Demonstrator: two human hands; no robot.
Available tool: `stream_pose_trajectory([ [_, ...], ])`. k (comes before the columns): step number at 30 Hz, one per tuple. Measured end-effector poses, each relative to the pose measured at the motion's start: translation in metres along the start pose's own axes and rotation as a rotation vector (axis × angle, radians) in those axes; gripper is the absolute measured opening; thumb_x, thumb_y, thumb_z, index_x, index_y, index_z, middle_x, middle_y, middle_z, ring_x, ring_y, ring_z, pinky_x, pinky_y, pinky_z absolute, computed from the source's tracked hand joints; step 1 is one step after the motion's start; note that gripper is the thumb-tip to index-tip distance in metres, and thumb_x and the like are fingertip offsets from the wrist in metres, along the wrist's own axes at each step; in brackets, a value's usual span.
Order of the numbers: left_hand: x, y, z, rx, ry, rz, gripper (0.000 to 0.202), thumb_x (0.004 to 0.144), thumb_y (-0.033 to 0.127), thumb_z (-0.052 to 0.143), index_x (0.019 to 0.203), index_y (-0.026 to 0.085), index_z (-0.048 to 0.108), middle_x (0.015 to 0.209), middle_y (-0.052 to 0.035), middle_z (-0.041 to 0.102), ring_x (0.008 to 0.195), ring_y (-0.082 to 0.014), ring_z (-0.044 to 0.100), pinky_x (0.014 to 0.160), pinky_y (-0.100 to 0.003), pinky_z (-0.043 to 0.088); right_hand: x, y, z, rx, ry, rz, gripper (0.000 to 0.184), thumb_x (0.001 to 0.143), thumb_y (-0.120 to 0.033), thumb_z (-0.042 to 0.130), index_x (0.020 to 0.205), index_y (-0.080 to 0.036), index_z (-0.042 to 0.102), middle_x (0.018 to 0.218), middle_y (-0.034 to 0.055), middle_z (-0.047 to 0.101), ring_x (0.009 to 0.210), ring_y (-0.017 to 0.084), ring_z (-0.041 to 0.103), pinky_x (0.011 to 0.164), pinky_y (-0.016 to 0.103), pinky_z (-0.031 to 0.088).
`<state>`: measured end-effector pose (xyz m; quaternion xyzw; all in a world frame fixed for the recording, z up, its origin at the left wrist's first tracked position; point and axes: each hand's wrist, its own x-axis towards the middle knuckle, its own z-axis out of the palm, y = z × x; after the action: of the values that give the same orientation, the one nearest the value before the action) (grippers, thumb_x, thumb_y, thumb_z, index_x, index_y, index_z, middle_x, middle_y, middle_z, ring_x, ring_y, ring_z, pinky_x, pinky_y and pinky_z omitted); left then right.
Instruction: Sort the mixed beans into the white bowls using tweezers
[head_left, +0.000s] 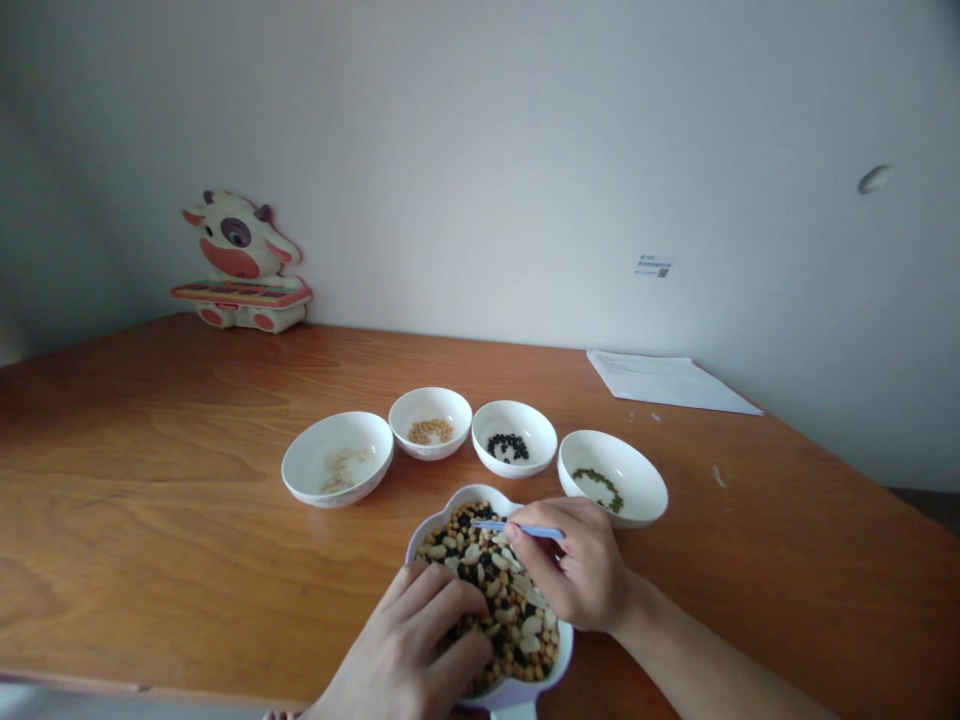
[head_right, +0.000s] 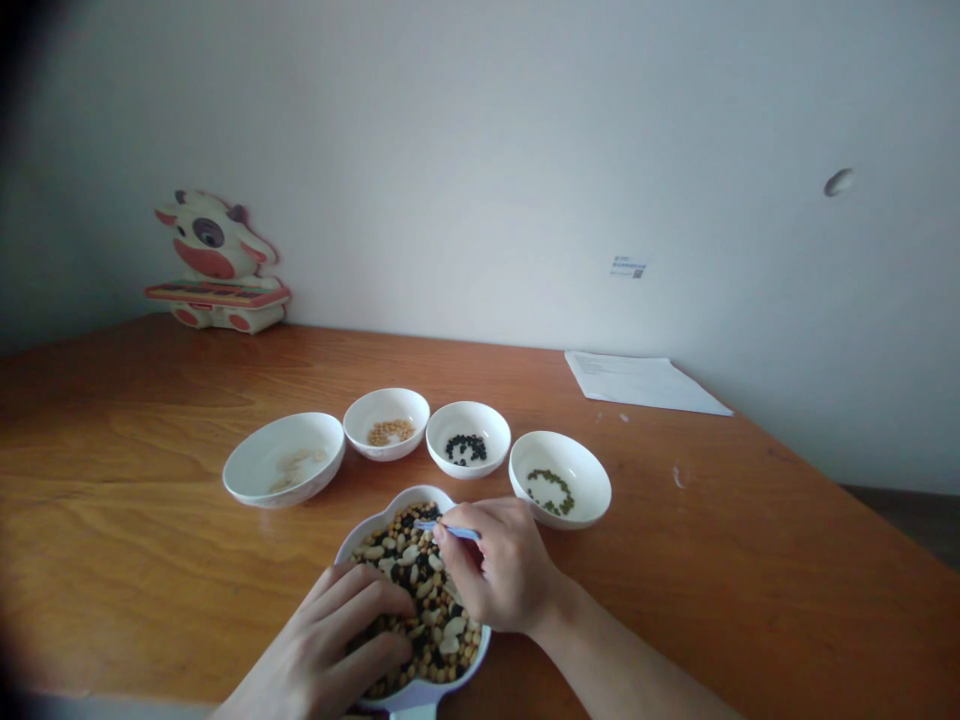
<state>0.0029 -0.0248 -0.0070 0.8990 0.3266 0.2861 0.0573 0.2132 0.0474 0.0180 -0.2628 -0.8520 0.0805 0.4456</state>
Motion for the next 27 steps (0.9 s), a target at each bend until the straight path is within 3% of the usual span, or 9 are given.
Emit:
stream_pose_trajectory([
  [9,0.0001,0.0,0.0005,-0.002,0.027,0.016,0.028,0.096,0.044,0.061,0.087,0.018,0.062,0.099,-0.0048,0.066,0.087,-0.0199,0.057,0.078,-0.034,0.05,-0.0005,0.0012,0.001,0.014,-0.048,0.072,0.016,0.091,-0.02,0.054,0.08,-0.018,0.065,0.064,0.0026,0.07,0.054,0.015,0.063,0.054,0.026,0.047],
  [17,-0.0017,-0.0012,0.0005,-0.034,0.009,0.018,0.048,0.105,0.052,0.029,0.088,0.018,0.06,0.099,-0.0054,0.064,0.086,-0.0218,0.055,0.081,-0.037,0.048,-0.0001,0.0012,0.0009,0.014,-0.071,0.08,0.017,0.092,-0.02,0.054,0.08,-0.017,0.065,0.064,0.003,0.069,0.056,0.015,0.064,0.055,0.026,0.046],
  [27,0.0006,0.0001,-0.0015,-0.034,-0.007,0.019,0.049,0.105,0.051,0.028,0.09,0.018,0.061,0.102,-0.0059,0.065,0.088,-0.0212,0.056,0.081,-0.036,0.048,-0.0018,0.0033,0.002,0.01,-0.074,0.085,0.016,0.093,-0.02,0.054,0.081,-0.018,0.065,0.065,0.0022,0.069,0.056,0.015,0.064,0.056,0.026,0.045],
])
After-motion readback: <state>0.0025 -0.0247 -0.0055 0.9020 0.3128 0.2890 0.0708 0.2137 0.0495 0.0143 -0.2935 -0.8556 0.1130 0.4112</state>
